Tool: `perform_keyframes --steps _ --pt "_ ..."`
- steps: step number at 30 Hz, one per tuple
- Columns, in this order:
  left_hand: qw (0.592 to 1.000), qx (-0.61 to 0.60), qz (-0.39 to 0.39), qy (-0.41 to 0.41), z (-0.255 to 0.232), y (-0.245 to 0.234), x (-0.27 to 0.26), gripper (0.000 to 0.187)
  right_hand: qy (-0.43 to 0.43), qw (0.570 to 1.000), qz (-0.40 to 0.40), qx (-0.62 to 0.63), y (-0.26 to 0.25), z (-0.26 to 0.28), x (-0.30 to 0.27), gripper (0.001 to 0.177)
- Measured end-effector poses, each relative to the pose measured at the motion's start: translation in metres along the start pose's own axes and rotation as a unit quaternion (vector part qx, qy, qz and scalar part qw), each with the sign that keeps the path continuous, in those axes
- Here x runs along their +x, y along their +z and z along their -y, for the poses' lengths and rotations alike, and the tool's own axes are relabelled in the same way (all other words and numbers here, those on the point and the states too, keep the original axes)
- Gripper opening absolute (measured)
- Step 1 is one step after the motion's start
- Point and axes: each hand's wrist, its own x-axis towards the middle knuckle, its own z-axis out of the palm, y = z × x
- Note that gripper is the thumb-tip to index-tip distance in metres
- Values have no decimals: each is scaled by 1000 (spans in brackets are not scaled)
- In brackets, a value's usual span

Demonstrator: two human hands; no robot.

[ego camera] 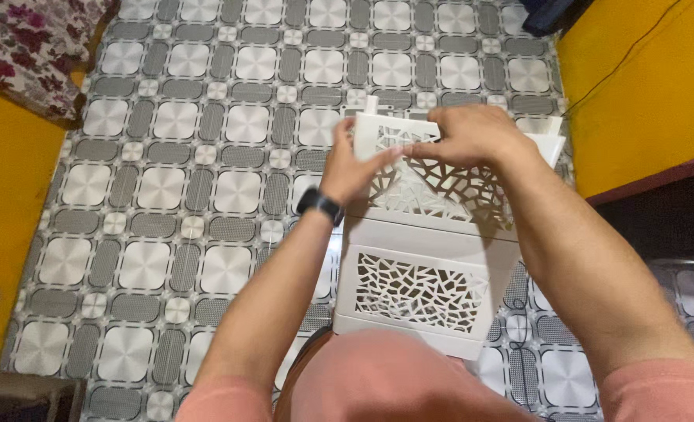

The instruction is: The person assembles a white plastic storage basket by snapping together side panels and a base. They repeatedly attach and detach panels to align them, then secure the final side to complete the basket.

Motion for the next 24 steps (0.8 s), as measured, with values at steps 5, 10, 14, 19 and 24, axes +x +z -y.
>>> perform_keyframes --steps 5,10,14,19,24 --pt "994 36 47 -89 -25 14 19 49 -82 959 -208 176 19 -32 -15 63" --pt "991 15 30 -128 -44 14 4 49 42 786 -558 263 65 -109 -53 43" --pt "996 49 -18 -71 -51 18 1 51 142 691 -363 609 122 -142 -34 45" --pt "976 96 -15 -197 -47 15 -13 81 134 818 -425 364 167 -152 -33 54" --pt "933 279 -32 225 -97 37 -13 97 190 829 -359 385 164 -134 -30 56"
